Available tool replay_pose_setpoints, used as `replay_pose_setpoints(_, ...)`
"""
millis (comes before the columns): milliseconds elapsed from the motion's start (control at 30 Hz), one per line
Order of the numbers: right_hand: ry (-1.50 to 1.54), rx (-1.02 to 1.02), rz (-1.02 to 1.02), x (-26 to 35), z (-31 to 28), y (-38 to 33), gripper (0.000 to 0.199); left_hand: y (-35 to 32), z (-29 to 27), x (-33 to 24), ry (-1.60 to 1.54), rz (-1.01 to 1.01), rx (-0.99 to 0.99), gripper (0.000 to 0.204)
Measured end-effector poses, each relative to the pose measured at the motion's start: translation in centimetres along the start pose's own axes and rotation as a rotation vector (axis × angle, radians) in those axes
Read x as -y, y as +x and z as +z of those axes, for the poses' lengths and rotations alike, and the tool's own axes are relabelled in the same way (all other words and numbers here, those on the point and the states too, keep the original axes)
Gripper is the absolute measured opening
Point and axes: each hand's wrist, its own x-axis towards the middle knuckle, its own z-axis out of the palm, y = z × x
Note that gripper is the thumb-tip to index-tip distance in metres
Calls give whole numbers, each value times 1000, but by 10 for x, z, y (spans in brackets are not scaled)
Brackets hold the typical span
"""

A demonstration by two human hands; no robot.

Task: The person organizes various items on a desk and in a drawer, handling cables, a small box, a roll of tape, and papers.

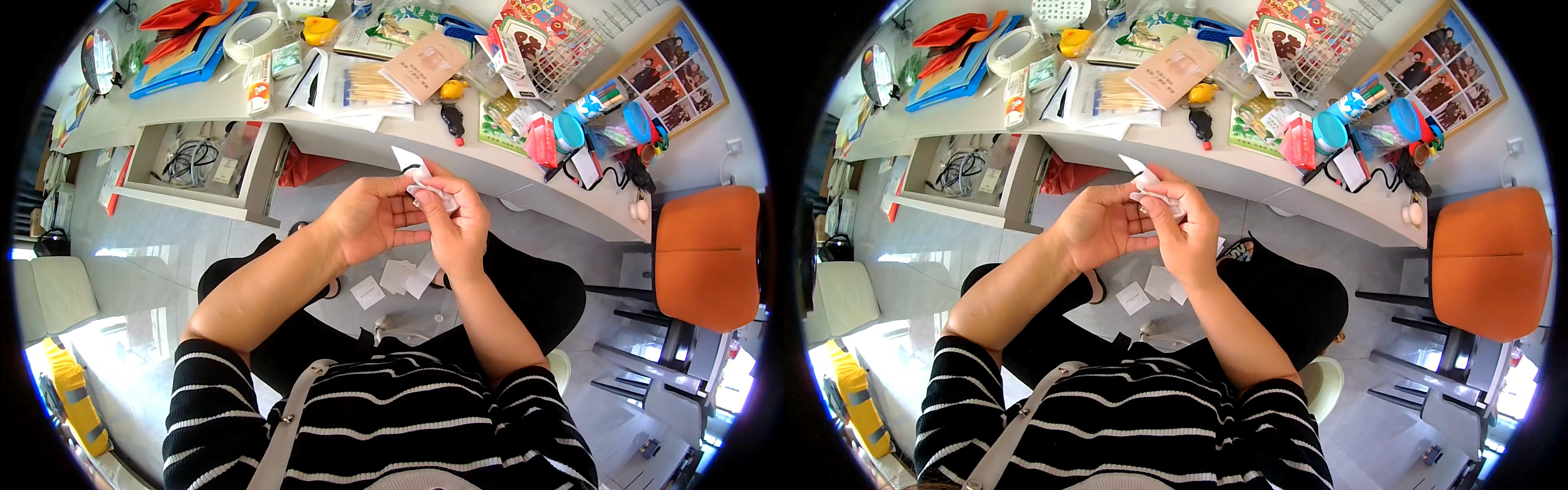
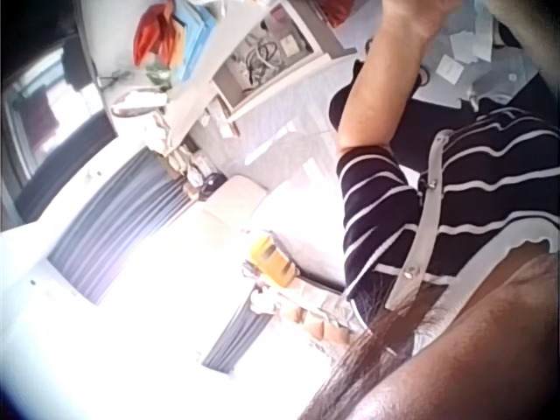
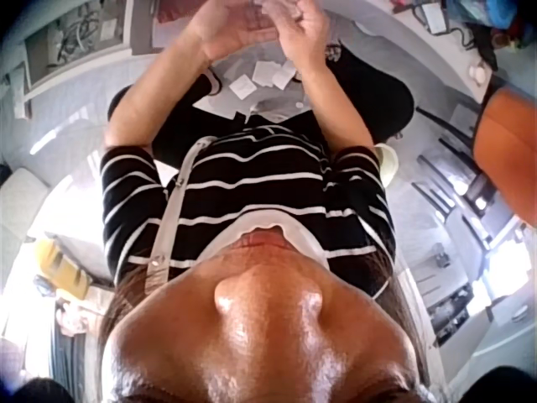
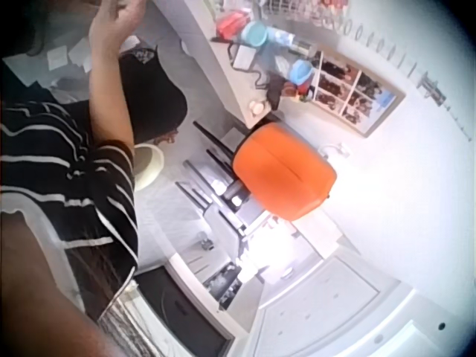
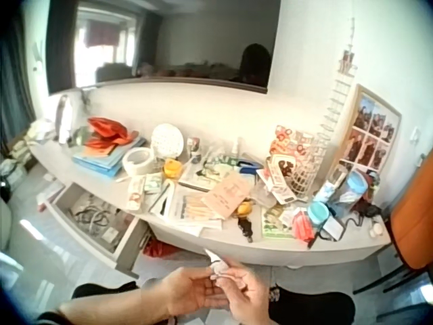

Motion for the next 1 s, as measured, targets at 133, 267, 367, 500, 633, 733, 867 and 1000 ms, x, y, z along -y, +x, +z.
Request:
replay_pose_setpoints(133, 77, -109, 2, -4, 9, -2, 15, 1, -8, 0, -4, -14, 23, 29)
replay_pose_setpoints(267, 185, -321, 117, -11, 8, -2, 15, 2, -11, 7, -26, -39, 38, 28)
replay_pose_setpoints(367, 179, -365, 141, -11, 7, 7, 16, 2, -7, 7, 55, -24, 38, 22)
replay_pose_setpoints(500, 208, -395, 176, -6, -6, 17, 18, 0, -1, 8, 127, 31, -20, 24)
replay_pose_setpoints(633, -41, -169, 78, 1, -7, 2, 19, 4, -4, 8, 121, 77, -59, 26)
replay_pose_setpoints(733, 170, -158, 133, -9, -5, -5, 20, 6, -9, 12, 79, 66, -20, 27)
replay_pose_setpoints(867, 201, -248, 143, -11, -3, -5, 19, 9, -8, 18, 35, 67, -31, 27)
replay_pose_setpoints(1000, 40, -354, 89, -9, 3, 0, 17, 13, -14, 22, 84, 157, -71, 26)
